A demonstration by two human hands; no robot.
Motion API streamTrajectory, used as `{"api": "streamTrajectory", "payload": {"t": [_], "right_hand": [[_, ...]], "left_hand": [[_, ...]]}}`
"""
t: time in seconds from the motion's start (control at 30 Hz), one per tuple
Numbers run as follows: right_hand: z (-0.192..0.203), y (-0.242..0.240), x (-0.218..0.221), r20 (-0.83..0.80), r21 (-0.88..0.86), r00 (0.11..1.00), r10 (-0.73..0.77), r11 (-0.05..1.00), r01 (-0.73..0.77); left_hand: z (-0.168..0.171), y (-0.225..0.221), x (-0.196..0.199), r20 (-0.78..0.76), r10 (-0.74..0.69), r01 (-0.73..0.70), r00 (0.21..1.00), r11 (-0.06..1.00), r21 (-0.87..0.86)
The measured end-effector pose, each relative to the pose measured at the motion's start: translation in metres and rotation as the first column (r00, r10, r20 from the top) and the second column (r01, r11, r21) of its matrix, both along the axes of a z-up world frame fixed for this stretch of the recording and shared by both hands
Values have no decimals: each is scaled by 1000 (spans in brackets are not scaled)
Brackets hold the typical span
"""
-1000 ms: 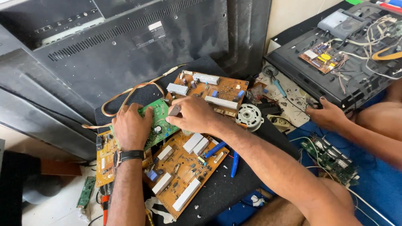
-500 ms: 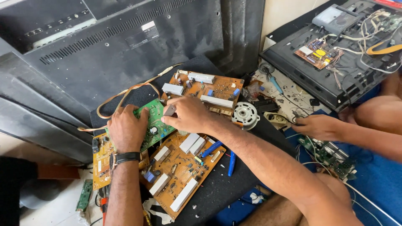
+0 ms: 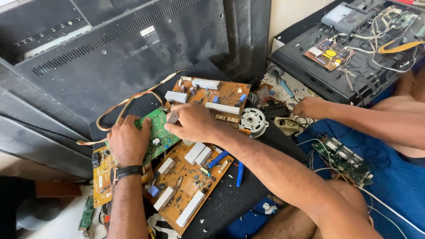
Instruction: The person is cleaning and inspecting various circuit boards from an electronic device using a scraper and pliers.
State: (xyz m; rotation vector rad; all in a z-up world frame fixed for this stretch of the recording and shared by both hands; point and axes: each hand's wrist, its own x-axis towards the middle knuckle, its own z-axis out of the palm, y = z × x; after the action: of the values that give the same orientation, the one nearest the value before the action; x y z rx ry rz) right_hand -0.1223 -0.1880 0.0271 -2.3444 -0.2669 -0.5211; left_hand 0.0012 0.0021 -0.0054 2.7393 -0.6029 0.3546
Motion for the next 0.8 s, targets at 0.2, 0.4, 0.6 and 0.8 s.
{"api": "streamTrajectory", "payload": {"t": [0.2, 0.4, 0.6, 0.8], "right_hand": [[11, -2, -3, 15, -26, 1000, 22, 999, -22], [12, 1, -4, 12, -22, 998, 61, 998, -61], [0, -1, 2, 32, -42, 999, -28, 999, 29], [8, -2, 0, 8, 6, 1000, 4, 1000, -5]], "left_hand": [[-1, 0, 0, 21, 0, -1, 1000, 1000, 23], [3, 0, -3, 2, 15, -15, 1000, 1000, 12], [1, 1, -2, 5, 12, -13, 1000, 1000, 15], [-3, 1, 3, 9, 22, -22, 1000, 1000, 10]]}}
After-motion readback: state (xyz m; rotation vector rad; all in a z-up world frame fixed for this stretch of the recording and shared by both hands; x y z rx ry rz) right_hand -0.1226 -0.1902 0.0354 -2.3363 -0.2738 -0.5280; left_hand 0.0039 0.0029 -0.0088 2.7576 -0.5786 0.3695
